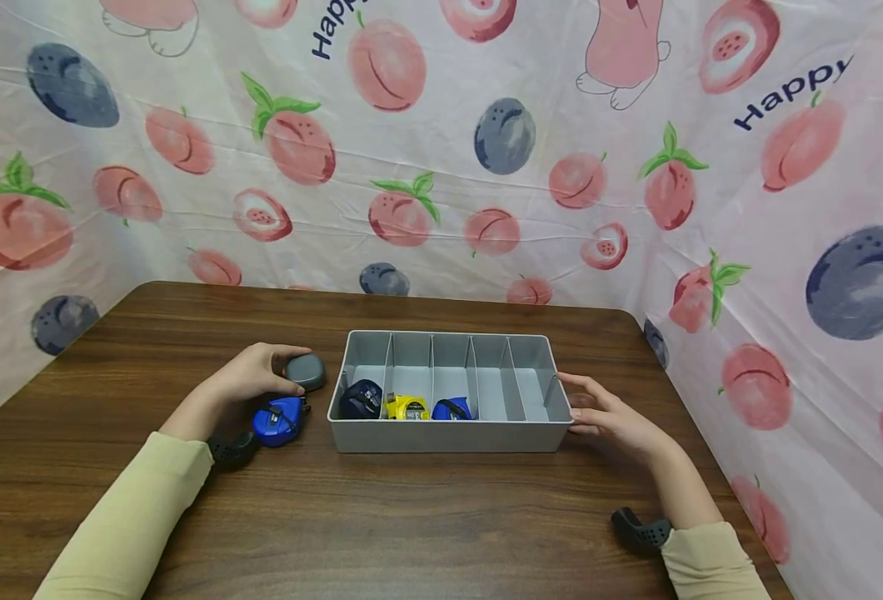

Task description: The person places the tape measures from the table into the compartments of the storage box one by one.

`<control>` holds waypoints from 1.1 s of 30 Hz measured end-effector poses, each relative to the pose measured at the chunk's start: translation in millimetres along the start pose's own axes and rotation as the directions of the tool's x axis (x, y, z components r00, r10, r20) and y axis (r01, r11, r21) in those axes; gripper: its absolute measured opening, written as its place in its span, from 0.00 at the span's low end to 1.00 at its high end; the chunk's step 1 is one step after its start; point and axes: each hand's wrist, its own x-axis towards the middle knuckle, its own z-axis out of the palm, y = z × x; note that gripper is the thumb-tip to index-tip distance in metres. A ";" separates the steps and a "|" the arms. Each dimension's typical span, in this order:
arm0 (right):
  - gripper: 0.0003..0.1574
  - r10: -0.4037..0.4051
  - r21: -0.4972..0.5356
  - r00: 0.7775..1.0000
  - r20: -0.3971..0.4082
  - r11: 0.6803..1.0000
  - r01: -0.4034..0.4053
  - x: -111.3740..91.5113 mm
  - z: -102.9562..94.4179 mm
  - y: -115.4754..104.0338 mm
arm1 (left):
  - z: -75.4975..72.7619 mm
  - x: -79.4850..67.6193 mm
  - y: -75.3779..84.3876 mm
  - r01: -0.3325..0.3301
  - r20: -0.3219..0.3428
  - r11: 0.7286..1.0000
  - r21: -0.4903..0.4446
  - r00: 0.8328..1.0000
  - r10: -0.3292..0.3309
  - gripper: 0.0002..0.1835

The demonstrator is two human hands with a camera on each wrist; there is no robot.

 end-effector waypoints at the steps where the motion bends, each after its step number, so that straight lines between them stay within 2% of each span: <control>1: 0.34 -0.002 -0.001 1.000 0.001 1.000 0.002 0.0 0.0 0.0 | -0.3 -0.2 0.2 0.000 -0.008 1.000 0.004 1.000 0.000 0.37; 8: 0.33 -0.005 -0.007 1.000 0.004 1.000 0.005 0.0 -1.3 1.6 | -1.8 -0.3 2.1 0.017 -0.080 1.000 0.023 0.997 -0.016 0.37; 18: 0.33 0.003 -0.030 1.000 0.003 1.000 -0.003 -0.4 -1.7 0.5 | -2.0 0.3 6.5 0.006 -0.161 1.000 0.005 0.987 -0.005 0.36; 27: 0.34 0.016 -0.029 1.000 0.001 0.999 -0.016 -0.9 -1.3 -0.7 | -2.1 0.3 8.3 -0.045 -0.248 0.999 0.028 0.967 0.051 0.34; 33: 0.34 0.012 -0.031 1.000 0.005 0.999 -0.012 -0.3 -2.1 -0.4 | -2.1 0.3 12.9 -0.080 -0.279 0.996 0.038 0.956 0.088 0.33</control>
